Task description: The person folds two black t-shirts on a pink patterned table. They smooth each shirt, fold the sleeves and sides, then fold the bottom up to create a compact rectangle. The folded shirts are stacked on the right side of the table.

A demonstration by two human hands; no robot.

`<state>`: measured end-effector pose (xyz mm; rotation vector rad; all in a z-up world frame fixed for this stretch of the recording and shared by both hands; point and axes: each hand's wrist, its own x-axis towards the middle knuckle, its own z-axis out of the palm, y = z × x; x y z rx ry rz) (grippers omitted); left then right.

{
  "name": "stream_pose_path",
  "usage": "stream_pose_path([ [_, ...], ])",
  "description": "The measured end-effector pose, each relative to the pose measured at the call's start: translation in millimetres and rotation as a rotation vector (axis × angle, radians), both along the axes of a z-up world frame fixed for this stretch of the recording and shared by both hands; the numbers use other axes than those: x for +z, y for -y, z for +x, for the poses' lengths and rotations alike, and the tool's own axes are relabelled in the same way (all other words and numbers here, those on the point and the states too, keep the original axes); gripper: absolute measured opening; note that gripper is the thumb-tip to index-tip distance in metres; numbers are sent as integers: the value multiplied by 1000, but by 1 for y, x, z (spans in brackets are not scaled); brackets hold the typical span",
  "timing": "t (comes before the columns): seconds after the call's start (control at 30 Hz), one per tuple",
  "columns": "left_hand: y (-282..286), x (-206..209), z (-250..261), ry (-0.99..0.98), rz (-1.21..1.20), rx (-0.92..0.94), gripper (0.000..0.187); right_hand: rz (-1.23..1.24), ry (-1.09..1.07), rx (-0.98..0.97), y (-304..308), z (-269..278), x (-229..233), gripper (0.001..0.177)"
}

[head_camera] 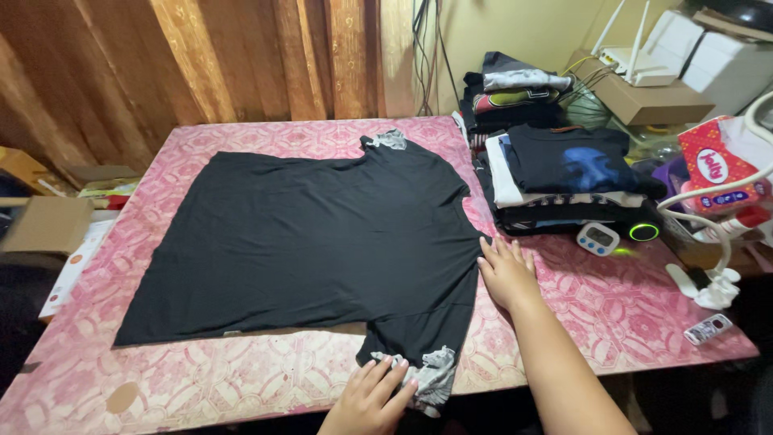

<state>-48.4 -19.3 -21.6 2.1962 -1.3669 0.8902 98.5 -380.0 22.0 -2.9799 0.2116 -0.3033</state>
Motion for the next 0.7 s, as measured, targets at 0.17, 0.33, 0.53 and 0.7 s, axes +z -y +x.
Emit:
stream_pose_path([
  [0.17,-3,12,1,-104,-61,-55,36,61,277,198,-24,-31,29,64],
  [0.33,3,42,5,-213,-130,-124,20,315,267,789,-67,-130,25,67],
  [0.53,1,77,6,-488,-114,-152,12,-235,451,874,-87,-148,-39,55],
  [0.7,-95,104,50,-430,-324,236,30,-194,564,892,-69,-146,-65,49],
])
